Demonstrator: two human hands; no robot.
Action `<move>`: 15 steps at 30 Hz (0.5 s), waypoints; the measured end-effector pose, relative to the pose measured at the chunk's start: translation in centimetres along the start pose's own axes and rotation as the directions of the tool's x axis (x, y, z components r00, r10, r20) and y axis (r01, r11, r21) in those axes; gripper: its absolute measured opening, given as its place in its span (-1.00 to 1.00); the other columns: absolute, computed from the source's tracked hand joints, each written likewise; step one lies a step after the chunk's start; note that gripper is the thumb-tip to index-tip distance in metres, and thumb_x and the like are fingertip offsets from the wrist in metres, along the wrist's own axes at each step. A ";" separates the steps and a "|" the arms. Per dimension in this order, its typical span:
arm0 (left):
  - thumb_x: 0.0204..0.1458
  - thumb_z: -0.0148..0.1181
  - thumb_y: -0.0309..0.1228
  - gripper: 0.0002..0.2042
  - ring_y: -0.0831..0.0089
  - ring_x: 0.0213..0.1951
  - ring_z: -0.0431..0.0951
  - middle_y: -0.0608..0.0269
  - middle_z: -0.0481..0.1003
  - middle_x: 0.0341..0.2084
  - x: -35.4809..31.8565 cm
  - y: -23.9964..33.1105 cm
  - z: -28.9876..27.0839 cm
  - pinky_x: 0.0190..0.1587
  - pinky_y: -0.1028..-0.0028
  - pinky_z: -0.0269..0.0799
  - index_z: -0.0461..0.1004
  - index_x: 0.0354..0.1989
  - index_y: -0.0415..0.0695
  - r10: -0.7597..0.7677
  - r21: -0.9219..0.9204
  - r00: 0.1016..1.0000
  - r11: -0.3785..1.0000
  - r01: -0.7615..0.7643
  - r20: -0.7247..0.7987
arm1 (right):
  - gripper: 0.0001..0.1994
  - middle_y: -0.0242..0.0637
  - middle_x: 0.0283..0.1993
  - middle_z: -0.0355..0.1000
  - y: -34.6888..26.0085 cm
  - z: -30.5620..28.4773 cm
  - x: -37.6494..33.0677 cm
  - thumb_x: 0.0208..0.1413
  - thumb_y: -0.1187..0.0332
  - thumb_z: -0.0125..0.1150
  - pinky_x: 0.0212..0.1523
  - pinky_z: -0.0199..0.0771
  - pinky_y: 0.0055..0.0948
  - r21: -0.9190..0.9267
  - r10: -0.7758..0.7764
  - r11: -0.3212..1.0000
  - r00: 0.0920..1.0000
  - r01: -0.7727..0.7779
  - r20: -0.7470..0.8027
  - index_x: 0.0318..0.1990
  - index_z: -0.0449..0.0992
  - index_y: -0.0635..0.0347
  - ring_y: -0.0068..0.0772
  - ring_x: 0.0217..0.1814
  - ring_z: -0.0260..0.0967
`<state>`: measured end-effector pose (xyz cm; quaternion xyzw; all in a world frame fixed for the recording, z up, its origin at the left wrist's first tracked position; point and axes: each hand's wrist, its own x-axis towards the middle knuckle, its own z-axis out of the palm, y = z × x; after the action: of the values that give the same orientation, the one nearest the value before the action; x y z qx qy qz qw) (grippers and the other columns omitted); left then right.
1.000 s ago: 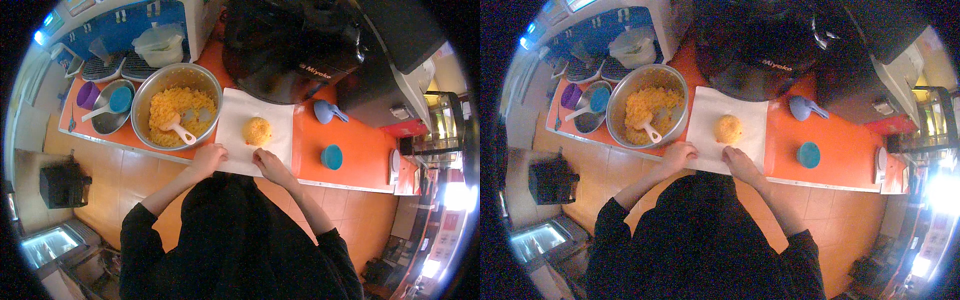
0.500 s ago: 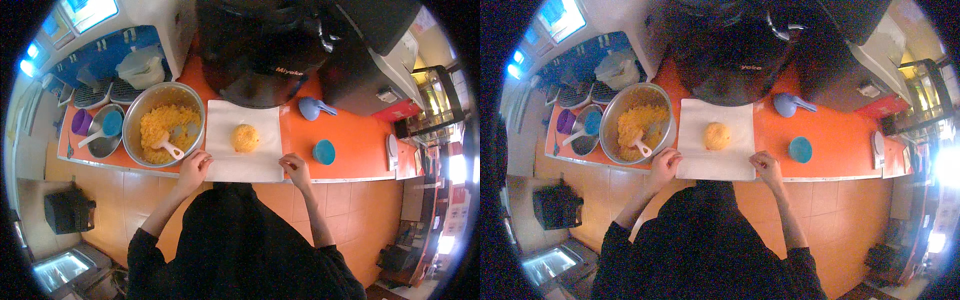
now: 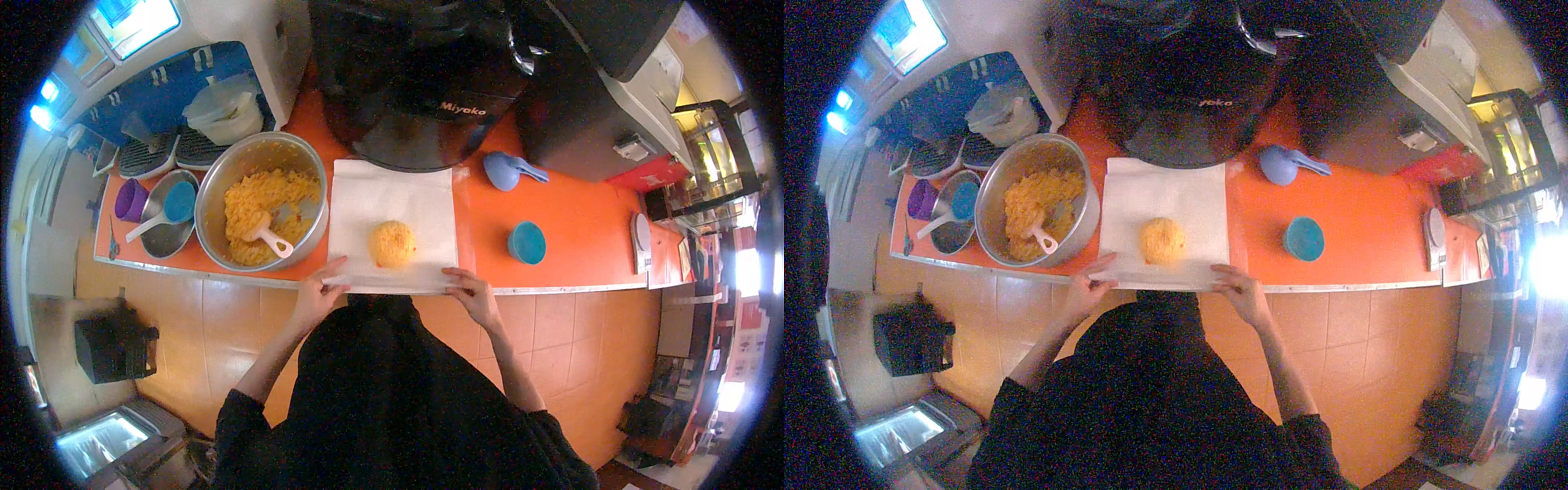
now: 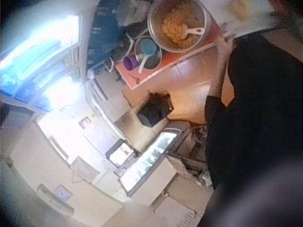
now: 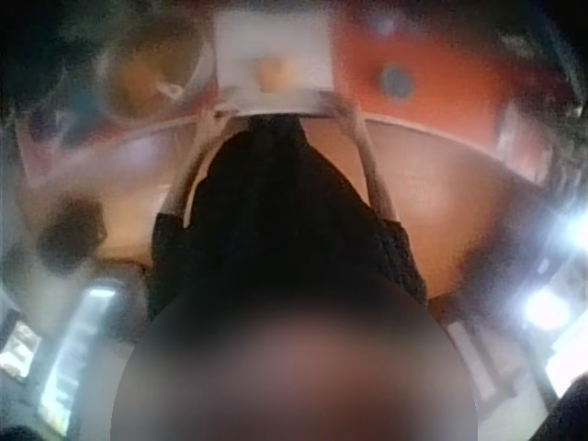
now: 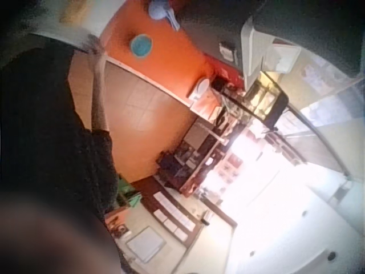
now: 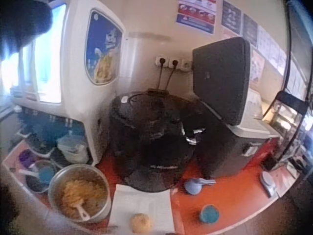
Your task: The person processes a food order by retrieving a receipt, wrapping rice balls in paper, and packing fried chicken and rice balls into takeaway boxes. They then place the boxes into a plastic bag and organize items on the counter.
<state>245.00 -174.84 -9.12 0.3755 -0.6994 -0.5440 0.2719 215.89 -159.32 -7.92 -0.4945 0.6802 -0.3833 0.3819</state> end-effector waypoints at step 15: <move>0.07 0.04 -0.36 -0.79 0.31 -0.52 0.45 0.05 0.48 -0.52 1.5 -0.1 1.2 -0.41 0.40 0.33 0.47 -0.27 -0.26 -0.077 0.233 0.913 0.955 0.183 -0.400 | -0.80 -0.20 -0.03 0.33 -0.3 -1.1 6.0 -0.02 0.39 0.13 -0.23 0.33 -0.48 -0.033 0.062 0.997 0.982 -0.069 -0.180 -0.53 0.46 0.38 -0.47 -0.17 0.30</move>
<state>243.25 -175.44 -9.54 0.5543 -0.6716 -0.3777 0.3148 213.73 -165.04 -8.09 -0.4426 0.7350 -0.4000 0.3222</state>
